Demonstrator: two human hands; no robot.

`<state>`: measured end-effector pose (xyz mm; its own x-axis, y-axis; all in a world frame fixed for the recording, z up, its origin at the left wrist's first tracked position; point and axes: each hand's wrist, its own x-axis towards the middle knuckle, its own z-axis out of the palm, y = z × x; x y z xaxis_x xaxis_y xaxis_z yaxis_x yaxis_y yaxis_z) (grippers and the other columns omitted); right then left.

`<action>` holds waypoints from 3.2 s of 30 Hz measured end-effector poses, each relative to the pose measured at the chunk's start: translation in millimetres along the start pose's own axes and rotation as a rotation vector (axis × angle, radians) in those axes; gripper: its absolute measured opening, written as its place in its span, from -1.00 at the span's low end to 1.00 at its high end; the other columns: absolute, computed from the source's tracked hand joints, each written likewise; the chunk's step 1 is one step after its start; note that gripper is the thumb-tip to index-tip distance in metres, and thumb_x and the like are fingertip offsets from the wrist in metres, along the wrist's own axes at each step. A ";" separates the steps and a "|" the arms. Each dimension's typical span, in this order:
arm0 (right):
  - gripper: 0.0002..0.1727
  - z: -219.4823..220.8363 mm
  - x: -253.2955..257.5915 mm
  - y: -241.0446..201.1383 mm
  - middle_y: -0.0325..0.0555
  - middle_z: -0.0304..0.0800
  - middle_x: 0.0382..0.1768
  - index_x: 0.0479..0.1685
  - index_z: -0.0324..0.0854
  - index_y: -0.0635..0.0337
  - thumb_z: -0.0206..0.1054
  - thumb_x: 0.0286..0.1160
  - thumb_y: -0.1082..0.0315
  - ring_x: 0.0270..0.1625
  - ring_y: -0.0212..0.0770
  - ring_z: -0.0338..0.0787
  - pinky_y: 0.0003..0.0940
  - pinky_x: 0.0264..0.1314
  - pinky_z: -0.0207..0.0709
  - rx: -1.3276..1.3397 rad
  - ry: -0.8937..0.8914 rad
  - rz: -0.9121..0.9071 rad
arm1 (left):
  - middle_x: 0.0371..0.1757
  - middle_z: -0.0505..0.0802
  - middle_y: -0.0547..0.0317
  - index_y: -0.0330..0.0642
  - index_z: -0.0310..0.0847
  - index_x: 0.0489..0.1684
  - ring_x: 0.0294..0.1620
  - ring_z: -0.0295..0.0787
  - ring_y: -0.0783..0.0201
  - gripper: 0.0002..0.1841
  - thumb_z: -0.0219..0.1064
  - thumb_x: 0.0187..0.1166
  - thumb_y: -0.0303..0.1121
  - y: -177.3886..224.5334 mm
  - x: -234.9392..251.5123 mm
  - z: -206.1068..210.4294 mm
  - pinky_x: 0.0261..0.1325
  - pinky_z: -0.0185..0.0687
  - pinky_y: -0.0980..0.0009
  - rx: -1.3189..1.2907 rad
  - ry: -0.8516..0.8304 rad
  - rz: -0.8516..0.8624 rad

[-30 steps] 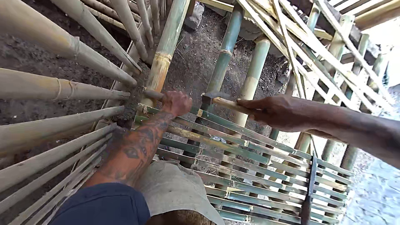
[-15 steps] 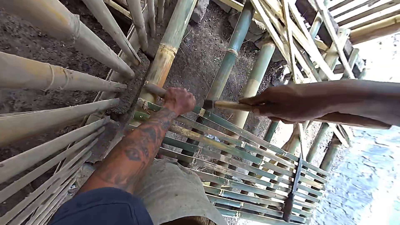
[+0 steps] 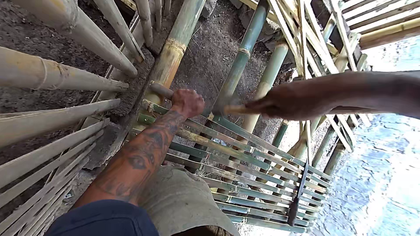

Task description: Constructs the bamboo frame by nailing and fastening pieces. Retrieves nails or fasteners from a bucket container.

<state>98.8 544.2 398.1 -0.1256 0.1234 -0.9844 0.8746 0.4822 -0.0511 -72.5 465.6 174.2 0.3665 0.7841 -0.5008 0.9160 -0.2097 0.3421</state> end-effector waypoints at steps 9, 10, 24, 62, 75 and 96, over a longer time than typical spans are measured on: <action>-0.47 -3.4 -8.3 8.0 -0.18 0.75 -0.39 0.76 0.40 -0.24 0.14 0.83 0.20 -0.59 -0.33 0.60 -0.31 -0.50 0.56 0.137 0.178 0.035 | -0.39 0.81 -0.16 -0.20 0.63 -0.50 -0.22 0.85 -0.21 -0.42 -0.13 0.76 0.02 0.0 0.3 -3.1 -0.32 0.58 -0.18 0.008 -0.045 -0.013; -0.50 -0.7 -6.3 5.9 -0.18 0.72 -0.42 0.73 0.44 -0.23 0.12 0.84 0.21 -0.61 -0.33 0.57 -0.32 -0.53 0.52 0.168 0.176 0.047 | -0.40 0.81 -0.15 -0.20 0.63 -0.51 -0.23 0.85 -0.21 -0.41 -0.13 0.76 0.03 0.6 0.5 -1.9 -0.33 0.57 -0.18 0.009 -0.038 -0.013; -0.62 -5.2 0.6 9.7 -0.11 0.58 -0.61 0.54 0.57 -0.21 0.03 0.90 0.17 -0.76 -0.32 0.51 -0.48 -0.74 0.42 0.519 0.053 0.175 | -0.36 0.82 -0.18 -0.23 0.64 -0.47 -0.19 0.85 -0.23 -0.43 -0.12 0.76 0.00 2.2 -2.3 -4.2 -0.28 0.58 -0.19 -0.015 -0.043 -0.032; -0.56 -6.2 -0.2 -12.1 -0.15 0.67 -0.53 0.62 0.54 -0.24 0.16 0.83 0.23 -0.69 -0.31 0.57 -0.36 -0.63 0.50 0.162 -0.014 0.143 | -0.38 0.80 -0.17 -0.24 0.63 -0.48 -0.22 0.83 -0.22 -0.45 -0.11 0.75 -0.04 -0.7 -0.3 -5.3 -0.30 0.54 -0.18 -0.038 -0.037 -0.008; -0.48 25.1 -23.2 31.5 -0.10 0.62 -0.59 0.76 0.38 -0.41 0.07 0.87 0.17 -0.79 -0.30 0.49 -0.43 -0.79 0.42 0.650 0.173 0.296 | -0.42 0.78 -0.16 -0.21 0.61 -0.51 -0.27 0.82 -0.21 -0.43 -0.13 0.75 0.00 -0.2 0.9 -2.7 -0.35 0.54 -0.15 -0.020 -0.016 -0.009; -0.34 327.5 60.9 7.1 0.12 0.91 -0.17 0.64 0.50 0.24 0.35 0.49 0.24 -0.27 0.06 0.87 0.14 -0.12 0.73 0.736 0.798 0.133 | -0.44 0.77 -0.24 -0.28 0.58 -0.56 -0.26 0.82 -0.30 -0.40 -0.12 0.76 0.00 1.2 2.9 1.8 -0.39 0.52 -0.20 0.063 -0.009 -0.015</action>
<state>250.8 271.1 282.6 -0.0443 0.7910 -0.6102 0.9360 -0.1806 -0.3021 -70.0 466.5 171.7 0.3537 0.7824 -0.5126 0.9298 -0.2343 0.2839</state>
